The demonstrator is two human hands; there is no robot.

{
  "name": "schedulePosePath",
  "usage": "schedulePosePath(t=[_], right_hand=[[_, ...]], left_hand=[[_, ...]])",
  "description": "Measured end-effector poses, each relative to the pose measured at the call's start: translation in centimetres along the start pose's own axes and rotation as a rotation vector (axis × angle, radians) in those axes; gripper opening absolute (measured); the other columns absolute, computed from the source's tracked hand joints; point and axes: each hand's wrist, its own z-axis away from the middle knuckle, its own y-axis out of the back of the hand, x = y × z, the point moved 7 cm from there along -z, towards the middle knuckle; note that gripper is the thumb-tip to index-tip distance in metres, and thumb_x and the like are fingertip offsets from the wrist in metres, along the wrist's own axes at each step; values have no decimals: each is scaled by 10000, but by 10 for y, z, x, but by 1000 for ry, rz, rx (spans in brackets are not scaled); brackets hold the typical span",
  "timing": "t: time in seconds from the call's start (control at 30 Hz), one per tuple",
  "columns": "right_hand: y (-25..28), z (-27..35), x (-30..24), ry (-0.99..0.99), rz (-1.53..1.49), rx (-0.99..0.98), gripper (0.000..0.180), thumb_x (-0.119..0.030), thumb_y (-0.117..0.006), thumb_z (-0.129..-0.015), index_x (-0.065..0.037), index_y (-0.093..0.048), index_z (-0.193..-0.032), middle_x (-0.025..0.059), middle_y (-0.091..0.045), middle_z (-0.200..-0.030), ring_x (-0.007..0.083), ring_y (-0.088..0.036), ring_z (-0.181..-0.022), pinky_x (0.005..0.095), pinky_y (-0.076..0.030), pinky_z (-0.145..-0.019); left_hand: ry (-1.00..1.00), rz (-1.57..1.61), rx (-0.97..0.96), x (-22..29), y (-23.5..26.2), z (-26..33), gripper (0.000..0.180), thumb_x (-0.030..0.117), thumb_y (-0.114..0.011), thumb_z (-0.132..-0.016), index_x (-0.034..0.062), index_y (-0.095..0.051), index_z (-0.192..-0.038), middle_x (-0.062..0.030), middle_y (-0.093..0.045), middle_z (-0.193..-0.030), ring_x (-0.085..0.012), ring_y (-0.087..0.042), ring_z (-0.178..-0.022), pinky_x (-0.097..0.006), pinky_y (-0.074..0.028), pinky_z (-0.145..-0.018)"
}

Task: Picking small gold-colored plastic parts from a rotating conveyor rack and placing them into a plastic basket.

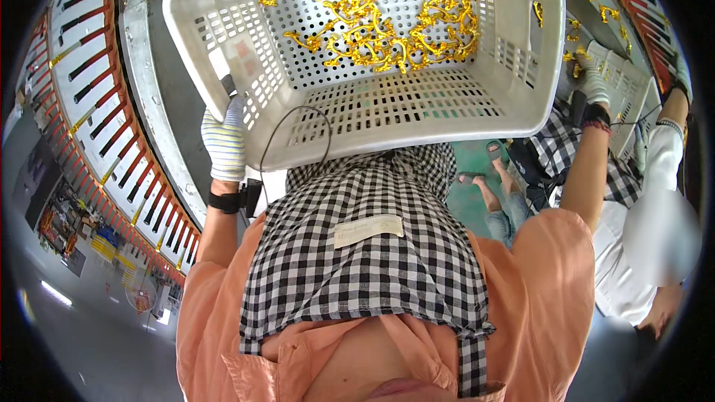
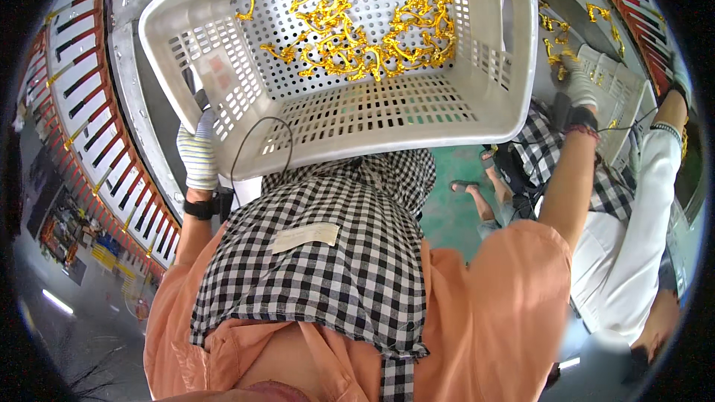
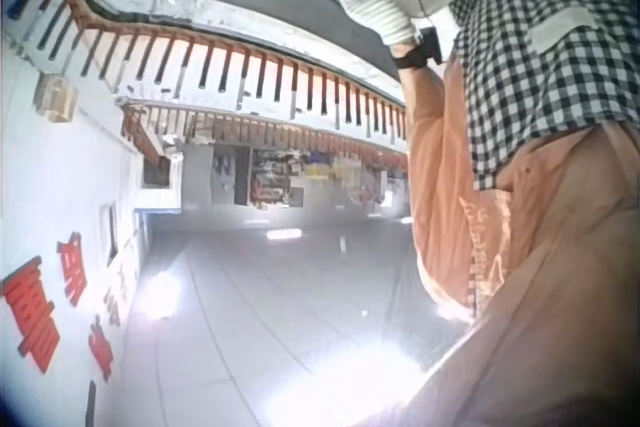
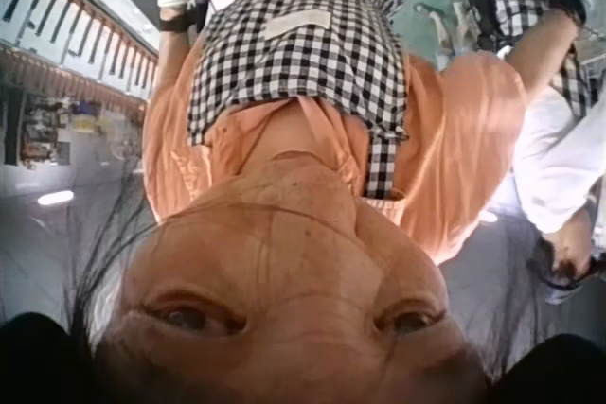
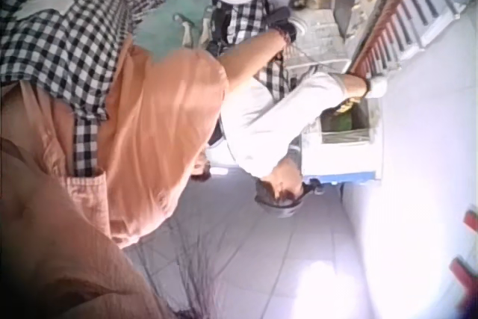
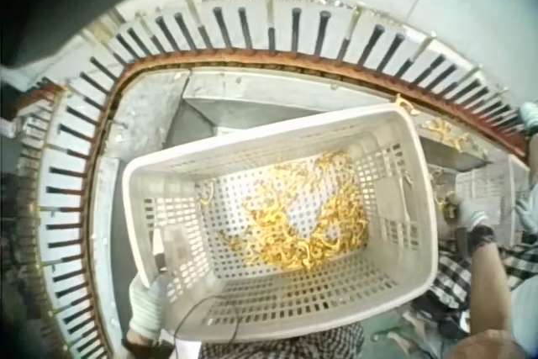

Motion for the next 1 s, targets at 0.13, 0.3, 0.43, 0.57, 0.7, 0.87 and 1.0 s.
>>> schedulePosePath(t=[0.13,0.3,0.43,0.57,0.7,0.87,1.0], right_hand=[[-39,-38,11,25,-108,-8,269,-197,-739,-954,-80,-644,-1176,92,-685,-1044,262,-661,-911,414,-586,-852],[-115,-8,-8,245,-46,163,335,-255,-703,-961,-45,-628,-1212,95,-647,-1165,207,-611,-1003,401,-546,-942],[-104,44,22,407,80,76,229,-297,-686,-938,-82,-727,-1006,-5,-643,-894,127,-567,-804,298,-475,-747],[-128,79,52,356,7,70,438,-327,-718,-940,-54,-642,-1275,69,-691,-1078,201,-665,-954,377,-563,-851],[-183,127,72,103,236,-139,464,-430,-669,-970,-61,-685,-1251,96,-720,-1183,234,-705,-1026,402,-566,-903],[-232,144,58,351,552,-175,467,-423,-603,-982,-40,-707,-1227,113,-745,-1092,221,-725,-928,330,-559,-834],[-267,138,33,585,820,-307,444,-417,-592,-995,-69,-713,-1243,91,-743,-1059,167,-693,-888,313,-548,-826]], left_hand=[[60,5,15,-17,19,-6,348,145,-670,-987,-21,-661,-1293,-34,-707,-1048,-98,-607,-895,-262,-506,-803],[46,73,52,-38,34,-4,378,142,-658,-997,-28,-645,-1334,-39,-700,-1093,-102,-607,-914,-271,-509,-835],[77,93,29,-86,54,-7,404,125,-607,-1014,-77,-596,-1364,-95,-677,-1242,-159,-630,-1086,-304,-512,-942],[213,23,-4,-100,42,6,362,112,-618,-990,-44,-628,-1316,-41,-688,-1076,-109,-610,-897,-282,-518,-801],[161,-34,-74,-122,23,3,364,115,-630,-963,-39,-649,-1293,-42,-708,-1013,-107,-606,-792,-278,-517,-701],[70,-220,-160,-108,3,-8,397,90,-632,-920,-77,-638,-1280,-58,-701,-1004,-133,-620,-820,-292,-524,-732],[94,-216,-171,-93,10,-2,450,78,-626,-907,-103,-610,-1319,-124,-715,-1118,-184,-666,-938,-310,-542,-820]])
